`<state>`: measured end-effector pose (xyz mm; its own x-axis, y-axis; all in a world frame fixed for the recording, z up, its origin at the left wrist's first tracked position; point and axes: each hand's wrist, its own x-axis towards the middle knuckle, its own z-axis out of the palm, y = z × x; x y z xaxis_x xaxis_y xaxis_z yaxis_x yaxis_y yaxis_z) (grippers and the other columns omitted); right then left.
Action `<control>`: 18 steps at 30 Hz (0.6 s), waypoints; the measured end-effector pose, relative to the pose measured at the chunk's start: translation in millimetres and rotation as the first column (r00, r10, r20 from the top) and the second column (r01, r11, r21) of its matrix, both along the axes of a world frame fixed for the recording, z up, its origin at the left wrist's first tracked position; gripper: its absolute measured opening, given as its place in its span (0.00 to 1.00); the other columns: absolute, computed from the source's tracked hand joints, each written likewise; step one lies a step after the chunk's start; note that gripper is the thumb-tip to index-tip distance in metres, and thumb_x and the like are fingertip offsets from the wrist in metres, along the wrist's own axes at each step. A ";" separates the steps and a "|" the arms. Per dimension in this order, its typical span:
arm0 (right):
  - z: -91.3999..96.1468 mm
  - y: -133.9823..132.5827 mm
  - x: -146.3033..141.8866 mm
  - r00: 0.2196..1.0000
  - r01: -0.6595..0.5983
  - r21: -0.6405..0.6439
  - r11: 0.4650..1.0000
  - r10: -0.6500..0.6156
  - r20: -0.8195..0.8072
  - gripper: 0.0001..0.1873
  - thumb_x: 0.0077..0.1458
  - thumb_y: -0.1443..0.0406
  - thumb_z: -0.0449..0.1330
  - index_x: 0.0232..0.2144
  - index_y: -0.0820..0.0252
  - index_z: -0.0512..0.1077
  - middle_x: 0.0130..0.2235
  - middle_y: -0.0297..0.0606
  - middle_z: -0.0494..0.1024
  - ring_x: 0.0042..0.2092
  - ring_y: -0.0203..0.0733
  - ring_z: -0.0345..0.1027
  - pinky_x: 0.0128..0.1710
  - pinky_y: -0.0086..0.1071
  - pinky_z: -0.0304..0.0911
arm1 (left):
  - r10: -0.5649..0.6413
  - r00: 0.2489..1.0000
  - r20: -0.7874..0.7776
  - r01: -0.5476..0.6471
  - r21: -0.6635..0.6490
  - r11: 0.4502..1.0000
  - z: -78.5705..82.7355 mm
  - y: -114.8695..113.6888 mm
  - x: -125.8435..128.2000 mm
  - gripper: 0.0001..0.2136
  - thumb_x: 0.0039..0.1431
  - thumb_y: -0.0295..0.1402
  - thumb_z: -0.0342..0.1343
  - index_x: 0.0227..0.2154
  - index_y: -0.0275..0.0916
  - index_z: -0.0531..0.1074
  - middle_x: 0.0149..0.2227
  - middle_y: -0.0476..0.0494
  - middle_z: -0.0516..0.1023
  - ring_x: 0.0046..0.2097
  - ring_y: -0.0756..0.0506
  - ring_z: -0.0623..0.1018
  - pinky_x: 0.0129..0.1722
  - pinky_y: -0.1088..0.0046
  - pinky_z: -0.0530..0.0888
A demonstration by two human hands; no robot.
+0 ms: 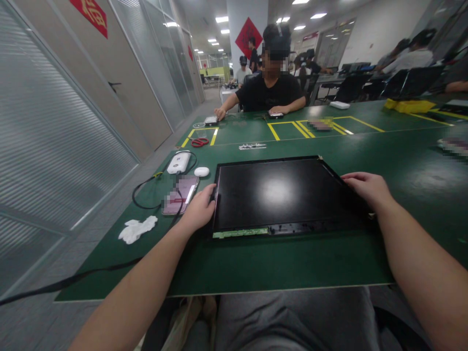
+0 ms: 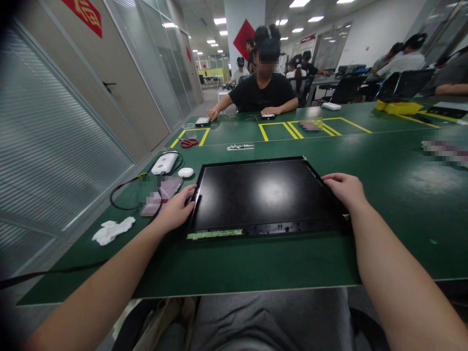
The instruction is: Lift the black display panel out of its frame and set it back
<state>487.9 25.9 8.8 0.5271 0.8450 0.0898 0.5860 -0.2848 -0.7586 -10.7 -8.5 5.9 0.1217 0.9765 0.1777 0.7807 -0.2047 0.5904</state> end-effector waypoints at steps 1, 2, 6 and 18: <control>0.6 -0.5 -1.0 0.998 0.007 -0.017 1.000 -0.006 0.060 0.10 0.43 0.64 0.63 0.30 0.57 0.81 0.30 0.36 0.80 0.33 0.40 0.69 0.35 0.33 0.63 | 0.004 0.999 0.032 -0.003 -0.009 1.000 -0.8 -0.1 -0.5 0.27 0.56 0.26 0.52 0.61 0.37 0.65 0.58 0.32 0.76 0.61 0.35 0.74 0.61 0.51 0.68; 1.2 -0.9 -1.9 0.996 0.017 -0.029 0.999 -0.015 0.089 0.10 0.43 0.64 0.63 0.30 0.56 0.82 0.30 0.36 0.81 0.34 0.41 0.70 0.37 0.35 0.63 | 0.006 0.997 0.073 -0.005 -0.018 1.000 -1.4 -0.1 -0.7 0.27 0.56 0.26 0.52 0.61 0.39 0.66 0.57 0.34 0.76 0.61 0.35 0.74 0.61 0.51 0.69; 1.2 -1.2 -2.0 0.998 0.012 -0.034 0.999 -0.009 0.068 0.12 0.40 0.63 0.63 0.31 0.55 0.82 0.29 0.35 0.81 0.35 0.43 0.71 0.39 0.36 0.64 | 0.002 0.936 0.353 0.020 -0.060 0.998 1.9 -1.2 3.7 0.26 0.55 0.26 0.52 0.59 0.42 0.66 0.56 0.38 0.78 0.59 0.38 0.76 0.59 0.53 0.72; -7.7 4.9 12.0 0.998 0.003 -0.065 0.998 0.002 0.071 0.13 0.42 0.62 0.63 0.33 0.53 0.82 0.36 0.36 0.82 0.42 0.46 0.72 0.46 0.39 0.63 | 0.296 0.539 0.789 -0.130 -0.269 0.954 18.2 -9.1 20.9 0.22 0.48 0.25 0.59 0.49 0.41 0.70 0.60 0.38 0.74 0.48 0.41 0.82 0.44 0.64 0.82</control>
<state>499.9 30.8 1.1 0.5216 0.8502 0.0719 0.6373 -0.3323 -0.6953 10.2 -17.6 24.1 -0.2097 0.9753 -0.0689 -0.0444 0.0609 0.9972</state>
